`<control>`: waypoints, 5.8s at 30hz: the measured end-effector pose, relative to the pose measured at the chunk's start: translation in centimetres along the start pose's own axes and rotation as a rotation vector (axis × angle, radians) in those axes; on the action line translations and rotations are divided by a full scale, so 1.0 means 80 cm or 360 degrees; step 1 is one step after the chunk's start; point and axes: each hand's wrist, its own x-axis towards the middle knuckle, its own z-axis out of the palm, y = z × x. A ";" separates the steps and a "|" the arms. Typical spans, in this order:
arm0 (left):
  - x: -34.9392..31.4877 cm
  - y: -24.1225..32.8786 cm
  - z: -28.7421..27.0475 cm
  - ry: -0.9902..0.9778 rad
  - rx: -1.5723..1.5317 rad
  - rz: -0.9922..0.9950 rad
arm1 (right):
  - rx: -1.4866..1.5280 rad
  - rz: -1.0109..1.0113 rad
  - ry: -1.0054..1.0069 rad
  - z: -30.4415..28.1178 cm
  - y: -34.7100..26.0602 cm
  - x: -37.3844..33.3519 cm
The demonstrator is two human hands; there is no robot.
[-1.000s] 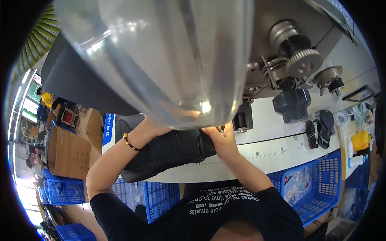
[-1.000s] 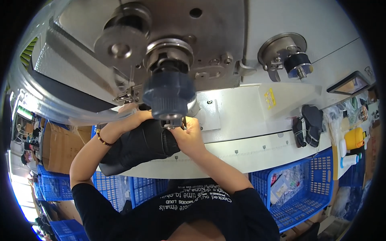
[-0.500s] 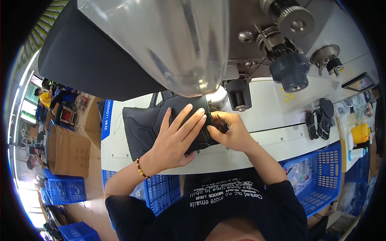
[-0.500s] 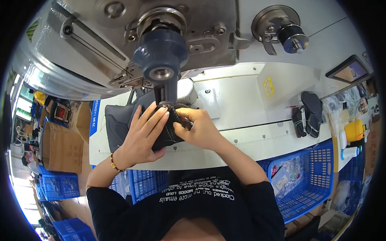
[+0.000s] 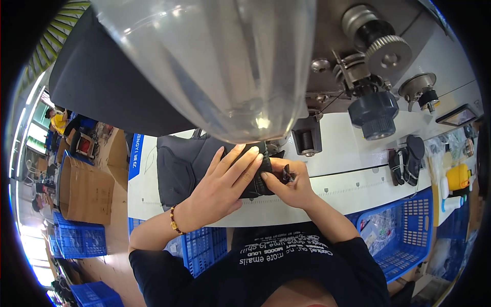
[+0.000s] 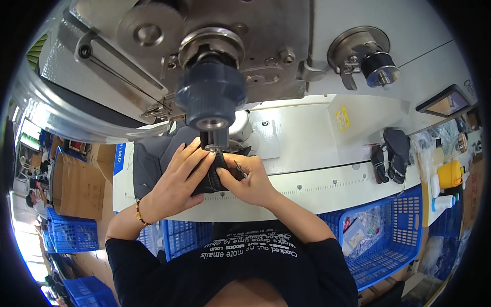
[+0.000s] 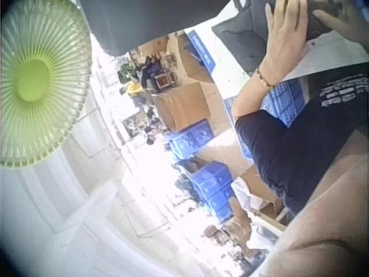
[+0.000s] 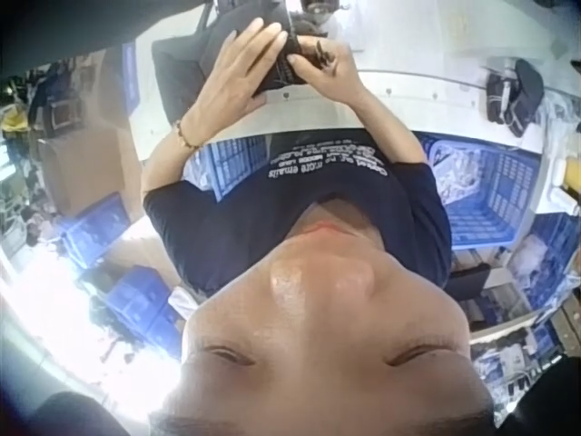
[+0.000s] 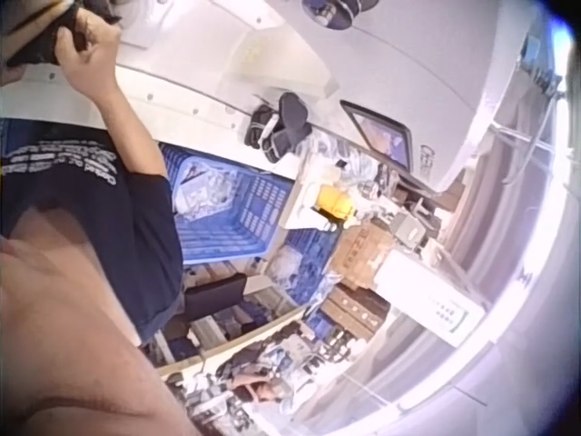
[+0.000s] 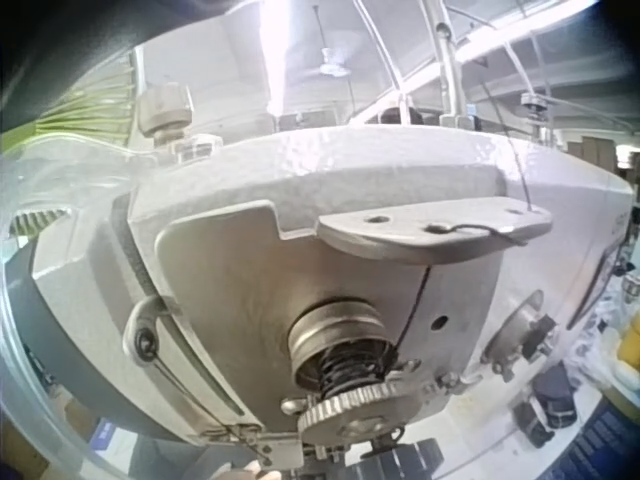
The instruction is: Sewing and trimming components of a black leather motorcycle boot using an industrial sewing machine.
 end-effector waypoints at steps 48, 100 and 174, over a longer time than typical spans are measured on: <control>0.012 -0.011 0.003 0.0118 -0.0055 -0.0206 | -0.0080 0.0035 0.0108 -0.001 -0.001 0.021; 0.063 -0.079 -0.013 0.0065 -0.0468 -0.0345 | -0.0193 0.0251 -0.0045 -0.053 -0.041 0.038; -0.017 -0.004 0.119 0.0790 0.0959 -0.0290 | -0.0167 0.0100 -0.0150 -0.023 -0.019 0.032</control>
